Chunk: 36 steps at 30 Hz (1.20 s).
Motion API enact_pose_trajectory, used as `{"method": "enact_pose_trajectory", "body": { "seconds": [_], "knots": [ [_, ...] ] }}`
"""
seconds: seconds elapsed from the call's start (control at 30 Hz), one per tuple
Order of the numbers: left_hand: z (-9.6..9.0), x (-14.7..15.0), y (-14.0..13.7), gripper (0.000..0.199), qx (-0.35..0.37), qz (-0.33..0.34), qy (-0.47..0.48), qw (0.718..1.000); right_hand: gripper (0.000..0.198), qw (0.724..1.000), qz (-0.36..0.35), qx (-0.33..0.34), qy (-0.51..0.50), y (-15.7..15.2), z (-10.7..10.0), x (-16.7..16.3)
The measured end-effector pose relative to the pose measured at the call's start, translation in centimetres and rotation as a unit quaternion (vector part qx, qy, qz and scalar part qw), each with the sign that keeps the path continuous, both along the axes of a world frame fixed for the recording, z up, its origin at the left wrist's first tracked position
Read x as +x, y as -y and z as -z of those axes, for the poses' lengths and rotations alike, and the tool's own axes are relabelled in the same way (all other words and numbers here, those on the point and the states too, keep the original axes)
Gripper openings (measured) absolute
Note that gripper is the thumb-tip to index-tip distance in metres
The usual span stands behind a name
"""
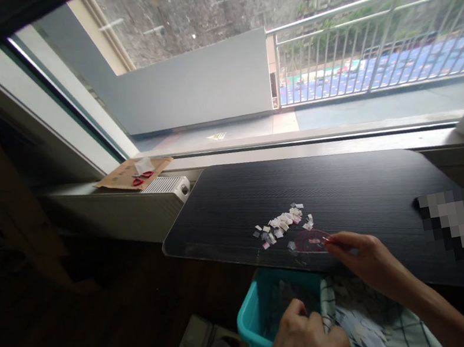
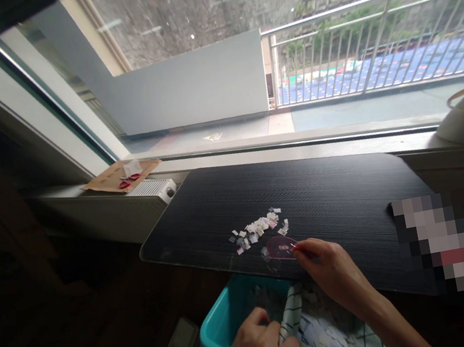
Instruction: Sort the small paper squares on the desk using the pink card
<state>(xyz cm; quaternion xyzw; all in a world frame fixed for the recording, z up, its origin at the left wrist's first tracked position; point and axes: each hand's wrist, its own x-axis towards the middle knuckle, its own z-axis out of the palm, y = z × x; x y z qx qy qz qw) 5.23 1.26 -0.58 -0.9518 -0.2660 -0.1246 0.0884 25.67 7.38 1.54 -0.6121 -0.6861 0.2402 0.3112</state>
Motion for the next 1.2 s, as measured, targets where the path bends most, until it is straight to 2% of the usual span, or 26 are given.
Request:
{"method": "enact_pose_trajectory", "body": {
  "seconds": [0.53, 0.7, 0.87, 1.07, 1.2],
  "knots": [
    [0.0, -0.2, 0.0, 0.016, 0.017, -0.001, 0.015, 1.000, 0.026, 0.998, -0.053, 0.003, -0.012, -0.3, -0.8, -1.5],
    [-0.2, -0.3, -0.1, 0.015, 0.011, 0.002, 0.010, 1.000, 0.027, 0.995, -0.101, -0.013, -0.015, -0.4, -0.7, -1.8],
    [-0.4, -0.3, 0.0, 0.011, -0.026, 0.007, -0.036, 0.999, 0.025, 0.997, -0.073, 0.001, -0.019, -0.5, -0.8, -1.8],
    [-0.4, -0.4, -0.1, 0.011, -0.036, 0.008, -0.043, 0.998, 0.026, 0.989, -0.140, -0.035, -0.004, -0.1, -1.5, -2.2],
    [-0.4, -0.5, -0.1, 0.011, -0.038, 0.006, -0.043, 0.998, 0.026, 0.997, -0.080, -0.011, -0.018, -1.0, -1.4, -1.7]
  ]
}}
